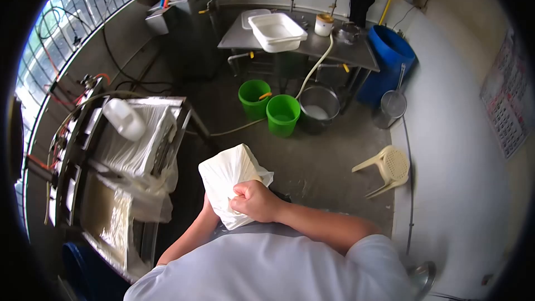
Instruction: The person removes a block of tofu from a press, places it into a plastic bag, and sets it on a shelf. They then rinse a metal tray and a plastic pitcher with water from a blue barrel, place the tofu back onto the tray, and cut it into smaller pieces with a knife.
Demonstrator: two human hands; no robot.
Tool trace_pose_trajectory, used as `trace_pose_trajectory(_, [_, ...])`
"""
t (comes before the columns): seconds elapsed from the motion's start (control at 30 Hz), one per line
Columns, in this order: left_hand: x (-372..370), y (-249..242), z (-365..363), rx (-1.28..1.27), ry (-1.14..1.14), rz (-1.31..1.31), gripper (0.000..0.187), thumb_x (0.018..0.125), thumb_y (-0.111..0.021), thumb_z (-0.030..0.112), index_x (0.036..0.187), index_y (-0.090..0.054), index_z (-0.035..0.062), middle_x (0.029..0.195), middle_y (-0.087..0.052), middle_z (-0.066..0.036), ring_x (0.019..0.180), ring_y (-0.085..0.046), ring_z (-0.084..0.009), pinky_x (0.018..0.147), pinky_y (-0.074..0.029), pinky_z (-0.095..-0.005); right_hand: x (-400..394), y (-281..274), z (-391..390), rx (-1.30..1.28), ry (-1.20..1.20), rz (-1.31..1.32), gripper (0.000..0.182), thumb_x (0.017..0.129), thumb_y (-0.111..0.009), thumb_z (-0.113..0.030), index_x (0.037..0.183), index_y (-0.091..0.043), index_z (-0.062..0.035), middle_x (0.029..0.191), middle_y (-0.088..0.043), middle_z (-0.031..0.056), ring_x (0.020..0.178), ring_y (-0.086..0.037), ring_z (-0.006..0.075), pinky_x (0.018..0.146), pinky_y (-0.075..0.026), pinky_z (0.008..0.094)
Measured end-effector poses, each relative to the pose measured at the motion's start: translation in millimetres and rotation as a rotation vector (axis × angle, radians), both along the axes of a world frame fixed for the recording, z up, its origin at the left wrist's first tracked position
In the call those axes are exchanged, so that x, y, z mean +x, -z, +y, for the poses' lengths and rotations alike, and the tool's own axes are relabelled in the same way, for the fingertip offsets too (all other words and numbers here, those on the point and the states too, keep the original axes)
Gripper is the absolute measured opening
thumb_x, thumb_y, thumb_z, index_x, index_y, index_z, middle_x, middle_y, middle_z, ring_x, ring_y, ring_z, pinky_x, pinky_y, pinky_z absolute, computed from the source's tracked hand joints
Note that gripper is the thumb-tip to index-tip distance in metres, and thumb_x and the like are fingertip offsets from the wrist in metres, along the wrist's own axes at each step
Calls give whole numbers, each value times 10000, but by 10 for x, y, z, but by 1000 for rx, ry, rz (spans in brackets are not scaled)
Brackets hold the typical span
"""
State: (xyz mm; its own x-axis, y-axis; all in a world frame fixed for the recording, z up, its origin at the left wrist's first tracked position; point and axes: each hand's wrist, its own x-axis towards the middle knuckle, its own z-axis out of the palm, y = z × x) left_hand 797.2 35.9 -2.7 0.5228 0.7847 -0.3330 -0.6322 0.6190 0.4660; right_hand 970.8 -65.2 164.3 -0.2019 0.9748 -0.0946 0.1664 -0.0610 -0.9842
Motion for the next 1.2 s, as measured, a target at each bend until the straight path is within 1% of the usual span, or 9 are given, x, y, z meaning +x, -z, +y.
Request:
trace_pose_trajectory(0.07, [457, 325, 621, -65, 56, -73, 581, 1093, -409, 509, 1442, -564, 71, 1356, -663, -134, 1209, -658, -335, 1067, -529, -498, 388, -73, 491, -40, 58, -37, 360, 915, -650, -147, 659, -405, -83, 635, -374, -61, 624, -353, 42, 532, -336, 312])
trace_pose_trajectory(0.2, [1271, -93, 1528, -182, 260, -47, 711, 1097, -273, 636, 1510, -524, 114, 1426, -632, -113, 1270, -632, -327, 1093, -517, -488, 1074, -323, 1226, -65, 143, -139, 333, 898, -648, -157, 663, -434, -57, 633, -410, -43, 633, -377, 51, 543, -354, 323])
trace_pose_trajectory(0.47, [2325, 297, 3134, -76, 325, 172, 676, 1111, -297, 593, 1521, -506, 97, 1470, -605, -117, 1304, -615, -324, 1115, -501, -492, 2190, -212, 2717, -59, 211, -75, 339, 895, -662, -159, 665, -442, -44, 625, -416, -29, 627, -387, 54, 543, -359, 332])
trace_pose_trajectory(0.63, [2797, 256, 3920, -56, 86, 111, 676, 1087, -351, 594, 1534, -482, 105, 1492, -580, -147, 1323, -590, -374, 1133, -475, -533, 2952, -2, 3931, -67, 128, -52, 322, 874, -659, -154, 661, -442, -48, 617, -423, -17, 620, -404, 68, 543, -368, 339])
trace_pose_trajectory(0.83, [3069, 185, 4703, 125, -232, 62, 504, 1081, -439, 341, 1452, -541, 15, 1395, -630, -199, 1237, -640, -369, 1081, -519, -516, 3316, -135, 5363, 55, -155, -8, 324, 857, -633, -120, 649, -394, -53, 621, -373, -26, 615, -368, 69, 528, -343, 345])
trace_pose_trajectory(0.87, [3058, 269, 4827, 289, -238, 152, 508, 1083, -441, 345, 1470, -527, 27, 1428, -608, -192, 1268, -620, -370, 1102, -504, -511, 3304, -171, 5589, 48, -184, 41, 333, 854, -634, -116, 648, -380, -55, 625, -361, -28, 618, -358, 67, 526, -336, 345])
trace_pose_trajectory(1.1, [3228, -5, 6184, 146, -453, -34, 568, 1104, -426, 418, 1539, -447, 54, 1519, -539, -161, 1349, -563, -344, 1155, -456, -492, 3254, -296, 7287, 195, -198, 100, 375, 839, -648, -116, 625, -346, -60, 614, -350, -34, 618, -357, 64, 518, -338, 343])
trace_pose_trajectory(1.17, [3242, 18, 6876, 277, -431, 12, 604, 1093, -448, 446, 1559, -424, 63, 1540, -521, -152, 1363, -553, -346, 1164, -448, -487, 3237, -384, 7749, 162, -145, 127, 311, 834, -618, -104, 630, -395, -32, 578, -366, 24, 600, -376, 84, 518, -367, 371])
trace_pose_trajectory(1.2, [3264, -21, 7220, 308, -393, 56, 672, 1092, -399, 551, 1567, -419, 76, 1549, -516, -144, 1367, -547, -349, 1169, -443, -484, 3237, -367, 7970, 158, -146, 110, 311, 834, -618, -104, 630, -395, -32, 578, -366, 24, 600, -376, 84, 518, -367, 371])
